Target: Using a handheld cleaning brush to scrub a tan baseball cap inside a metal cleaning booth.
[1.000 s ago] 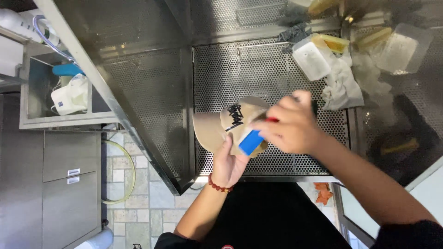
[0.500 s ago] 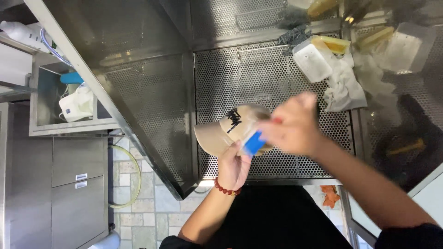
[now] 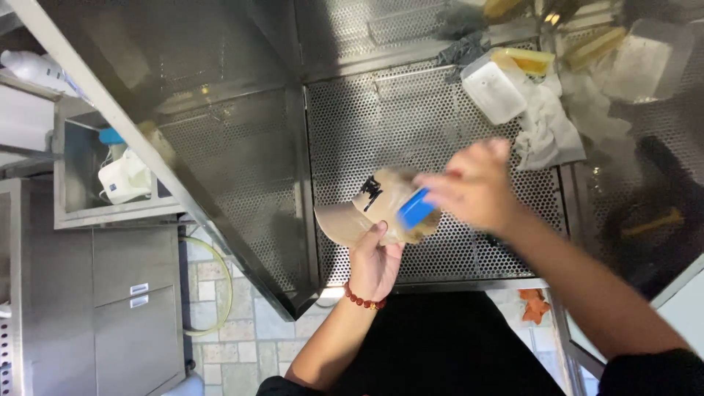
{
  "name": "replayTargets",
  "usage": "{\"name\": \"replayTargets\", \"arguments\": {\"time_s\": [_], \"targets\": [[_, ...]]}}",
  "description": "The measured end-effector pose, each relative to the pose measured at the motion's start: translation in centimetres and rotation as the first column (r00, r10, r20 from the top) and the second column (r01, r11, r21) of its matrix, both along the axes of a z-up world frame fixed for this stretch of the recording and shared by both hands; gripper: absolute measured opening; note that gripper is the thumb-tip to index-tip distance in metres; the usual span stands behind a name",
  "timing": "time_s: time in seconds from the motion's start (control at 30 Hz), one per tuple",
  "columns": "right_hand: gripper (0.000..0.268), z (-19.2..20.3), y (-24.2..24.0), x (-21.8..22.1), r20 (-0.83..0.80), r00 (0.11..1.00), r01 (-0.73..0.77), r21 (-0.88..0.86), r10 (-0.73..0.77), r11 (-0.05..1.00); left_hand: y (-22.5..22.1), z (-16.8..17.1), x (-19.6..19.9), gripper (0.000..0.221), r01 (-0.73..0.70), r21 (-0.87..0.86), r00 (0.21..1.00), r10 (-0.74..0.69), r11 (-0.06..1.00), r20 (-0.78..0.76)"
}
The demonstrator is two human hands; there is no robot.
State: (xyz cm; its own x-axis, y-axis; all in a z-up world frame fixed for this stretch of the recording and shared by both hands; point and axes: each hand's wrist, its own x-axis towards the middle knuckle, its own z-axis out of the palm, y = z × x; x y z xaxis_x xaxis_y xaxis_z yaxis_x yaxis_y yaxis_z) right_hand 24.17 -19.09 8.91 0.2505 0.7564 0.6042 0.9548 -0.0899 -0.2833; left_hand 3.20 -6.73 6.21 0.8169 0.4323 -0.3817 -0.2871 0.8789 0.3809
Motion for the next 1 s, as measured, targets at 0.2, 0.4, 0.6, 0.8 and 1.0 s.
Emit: {"name": "replayTargets", "arguments": {"time_s": [0.2,0.4,0.6,0.8,1.0], "targets": [[0.026,-0.3,-0.6,0.6,0.022,0.999,-0.049,0.016,0.049,0.999,0.1,0.3,-0.9,0.043,0.029,0.001,1.000,-0.029,1.000,-0.008],[0.017,0.0,-0.5,-1.5,-0.374,0.861,0.342,-0.078,-0.345,0.937,0.8,-5.1,-3.0,0.042,0.101,0.103,0.995,-0.102,0.990,0.013],[0.036,-1.8,0.2,-2.9,-0.169,0.927,0.347,0.041,-0.336,0.937,0.9,-1.7,-3.7,0.047,0.169,0.284,0.983,-0.181,0.944,0.018],[0.036,2.7,2.5,-5.0,-0.003,0.969,0.243,0.191,-0.248,0.951,1.1,-2.7,-4.4,0.030,0.299,0.800,0.954,-0.190,0.521,-0.233],[0.025,0.0,2.0,-4.7,-0.350,0.884,0.345,0.042,-0.310,0.938,1.5,-8.0,-5.7,0.029,0.402,0.831,0.916,-0.182,0.385,-0.358]]}}
